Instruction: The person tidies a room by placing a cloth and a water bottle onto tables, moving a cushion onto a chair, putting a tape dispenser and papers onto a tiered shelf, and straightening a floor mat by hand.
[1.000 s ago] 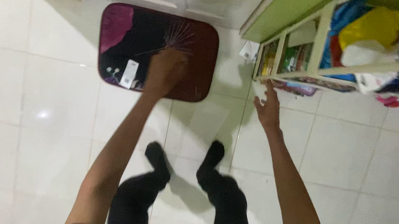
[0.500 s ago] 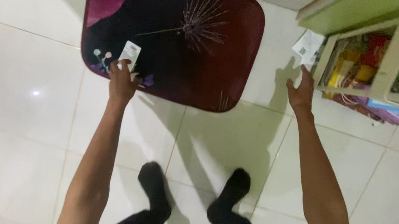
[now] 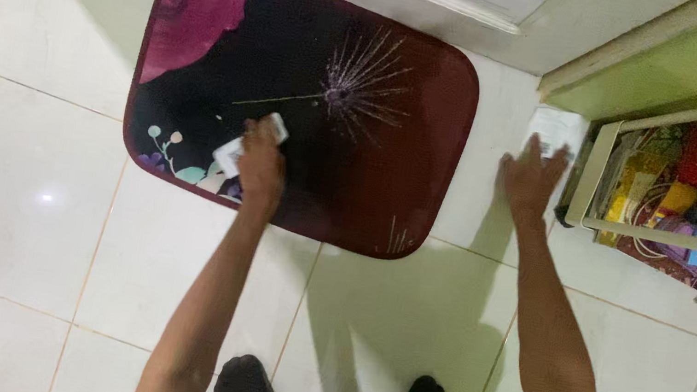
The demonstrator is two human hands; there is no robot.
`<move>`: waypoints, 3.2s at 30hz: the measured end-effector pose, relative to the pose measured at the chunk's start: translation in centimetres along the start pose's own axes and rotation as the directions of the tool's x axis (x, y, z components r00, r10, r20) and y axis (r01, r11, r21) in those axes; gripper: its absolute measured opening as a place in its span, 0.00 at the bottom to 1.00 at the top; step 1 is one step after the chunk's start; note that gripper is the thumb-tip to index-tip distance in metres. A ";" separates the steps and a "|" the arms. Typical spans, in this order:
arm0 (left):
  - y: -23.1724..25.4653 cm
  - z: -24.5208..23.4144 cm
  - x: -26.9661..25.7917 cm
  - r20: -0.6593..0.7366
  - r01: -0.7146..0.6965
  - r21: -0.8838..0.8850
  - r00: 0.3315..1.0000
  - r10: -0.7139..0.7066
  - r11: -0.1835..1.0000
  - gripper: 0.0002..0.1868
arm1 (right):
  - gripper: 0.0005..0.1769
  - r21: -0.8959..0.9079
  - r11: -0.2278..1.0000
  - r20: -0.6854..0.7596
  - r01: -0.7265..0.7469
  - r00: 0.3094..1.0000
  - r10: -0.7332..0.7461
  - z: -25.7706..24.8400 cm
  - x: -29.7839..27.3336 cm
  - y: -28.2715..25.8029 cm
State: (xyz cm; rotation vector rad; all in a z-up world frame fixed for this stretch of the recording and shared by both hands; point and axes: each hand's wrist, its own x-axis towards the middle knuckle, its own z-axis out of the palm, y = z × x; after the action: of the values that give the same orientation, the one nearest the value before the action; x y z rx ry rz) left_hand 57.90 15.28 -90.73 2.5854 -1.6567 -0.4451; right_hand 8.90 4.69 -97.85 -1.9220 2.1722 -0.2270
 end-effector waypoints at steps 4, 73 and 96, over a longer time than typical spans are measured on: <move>4.0 3.0 -0.5 -0.031 -0.267 -0.029 0.963 0.267 0.963 0.15 | 0.42 0.024 0.997 0.021 0.072 0.997 -0.072 0.9 -2.3 -1.2; 26.3 -77.2 -39.3 0.072 -0.035 -0.954 0.939 0.338 0.299 0.18 | 0.19 0.887 0.346 0.350 -0.305 0.934 -0.073 -87.9 -32.4 -33.3; 38.7 -74.1 -41.0 0.249 0.099 -0.952 0.800 0.546 0.290 0.38 | 0.21 0.930 0.261 0.242 -0.259 0.965 0.096 -93.1 -30.7 -21.7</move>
State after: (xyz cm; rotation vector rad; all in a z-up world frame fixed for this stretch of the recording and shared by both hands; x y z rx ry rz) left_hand 26.95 26.41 -3.61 1.2762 -1.1510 -1.6586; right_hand 7.62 28.88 -0.44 -0.8830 1.4390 -1.0598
